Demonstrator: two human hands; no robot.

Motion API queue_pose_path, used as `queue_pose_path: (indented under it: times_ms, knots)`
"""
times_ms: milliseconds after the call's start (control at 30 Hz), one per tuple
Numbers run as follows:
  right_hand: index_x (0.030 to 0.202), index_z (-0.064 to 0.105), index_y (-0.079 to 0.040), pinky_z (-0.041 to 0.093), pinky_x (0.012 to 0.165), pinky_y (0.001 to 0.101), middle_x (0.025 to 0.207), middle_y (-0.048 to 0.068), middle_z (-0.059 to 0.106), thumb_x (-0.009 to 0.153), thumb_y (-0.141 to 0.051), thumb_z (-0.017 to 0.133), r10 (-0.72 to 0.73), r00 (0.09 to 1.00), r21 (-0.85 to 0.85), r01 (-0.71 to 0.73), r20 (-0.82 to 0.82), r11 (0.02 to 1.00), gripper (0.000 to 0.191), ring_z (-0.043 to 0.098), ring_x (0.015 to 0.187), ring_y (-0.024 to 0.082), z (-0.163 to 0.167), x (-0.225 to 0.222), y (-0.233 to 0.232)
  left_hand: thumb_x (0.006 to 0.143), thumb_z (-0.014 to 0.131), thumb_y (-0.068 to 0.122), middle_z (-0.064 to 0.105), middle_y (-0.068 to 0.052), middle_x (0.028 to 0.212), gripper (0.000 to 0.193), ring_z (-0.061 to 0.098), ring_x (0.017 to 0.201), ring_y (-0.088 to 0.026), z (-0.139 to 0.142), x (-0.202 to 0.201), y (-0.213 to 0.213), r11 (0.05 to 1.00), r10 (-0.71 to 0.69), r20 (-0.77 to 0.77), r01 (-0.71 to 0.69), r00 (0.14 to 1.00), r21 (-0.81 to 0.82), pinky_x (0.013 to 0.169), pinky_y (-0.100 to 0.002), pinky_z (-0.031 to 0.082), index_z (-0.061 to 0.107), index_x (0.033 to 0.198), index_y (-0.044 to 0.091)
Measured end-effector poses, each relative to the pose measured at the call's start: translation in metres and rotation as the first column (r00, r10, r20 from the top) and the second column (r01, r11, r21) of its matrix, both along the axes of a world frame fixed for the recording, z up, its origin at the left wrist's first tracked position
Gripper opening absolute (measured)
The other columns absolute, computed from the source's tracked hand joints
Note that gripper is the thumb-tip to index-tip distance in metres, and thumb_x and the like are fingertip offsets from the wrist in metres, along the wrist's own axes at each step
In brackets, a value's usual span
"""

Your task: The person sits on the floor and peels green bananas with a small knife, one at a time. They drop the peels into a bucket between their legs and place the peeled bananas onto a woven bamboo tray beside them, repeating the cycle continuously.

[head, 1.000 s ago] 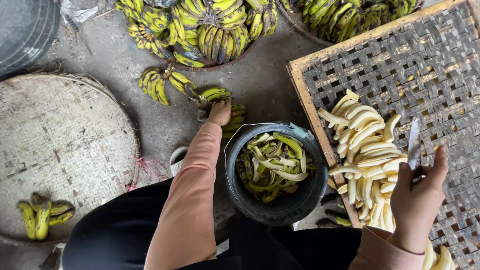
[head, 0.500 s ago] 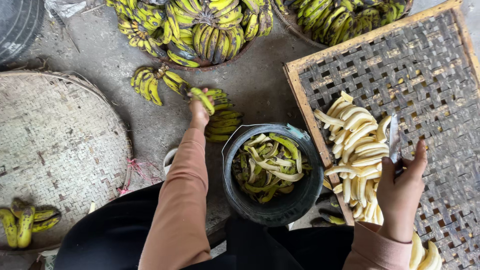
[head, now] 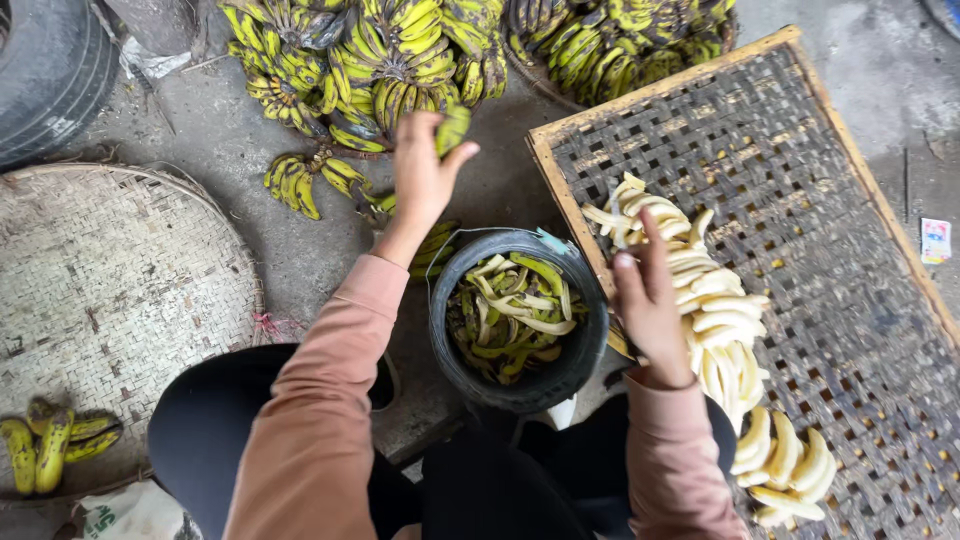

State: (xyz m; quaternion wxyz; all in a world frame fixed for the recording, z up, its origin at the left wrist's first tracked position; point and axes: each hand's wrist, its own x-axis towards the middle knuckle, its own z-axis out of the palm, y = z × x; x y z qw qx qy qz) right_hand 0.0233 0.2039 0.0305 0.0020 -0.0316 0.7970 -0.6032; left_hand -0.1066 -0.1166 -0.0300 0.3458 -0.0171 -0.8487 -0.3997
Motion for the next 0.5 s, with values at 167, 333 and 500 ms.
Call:
queue_pose_path:
  times_ms: [167,333,500]
  knots:
    - [0.167,0.018,-0.012,0.039,0.055,0.0156,0.095,-0.003,0.053,0.11,-0.014,0.047,0.208,0.961,-0.183,-0.242,-0.185,0.953,0.064,0.044,0.064,0.003,0.027,0.018,-0.041,0.095,0.075,0.022,0.063,-0.01,0.116,0.034,0.066,0.101,-0.025,0.093,0.073,0.04,0.799,-0.249,-0.202,0.084,0.947,-0.595,0.096,-0.045,0.052,0.066,0.123,0.004]
    - [0.167,0.034,-0.005,0.042,0.075,0.0225,0.1,0.003,0.052,0.114,-0.013,0.048,0.181,0.921,-0.06,-0.214,-0.344,0.975,0.056,0.046,0.082,0.01,0.038,0.038,-0.059,0.099,0.064,0.013,0.062,-0.01,0.12,0.029,0.067,0.111,-0.023,0.126,0.144,0.058,0.645,-0.37,-0.248,0.055,0.895,-0.762,0.105,-0.043,0.051,0.065,0.125,0.001]
    - [0.155,0.041,0.0,0.047,0.105,0.0351,0.141,0.019,0.059,0.11,-0.009,0.05,0.244,0.824,0.139,-0.201,-0.512,0.97,0.047,0.059,0.12,0.026,0.048,0.055,-0.057,0.098,0.065,0.011,0.061,-0.011,0.119,0.032,0.066,0.108,-0.026,0.123,0.169,0.062,0.751,-0.335,-0.208,0.127,0.919,-0.648,0.103,-0.042,0.051,0.066,0.127,-0.002]
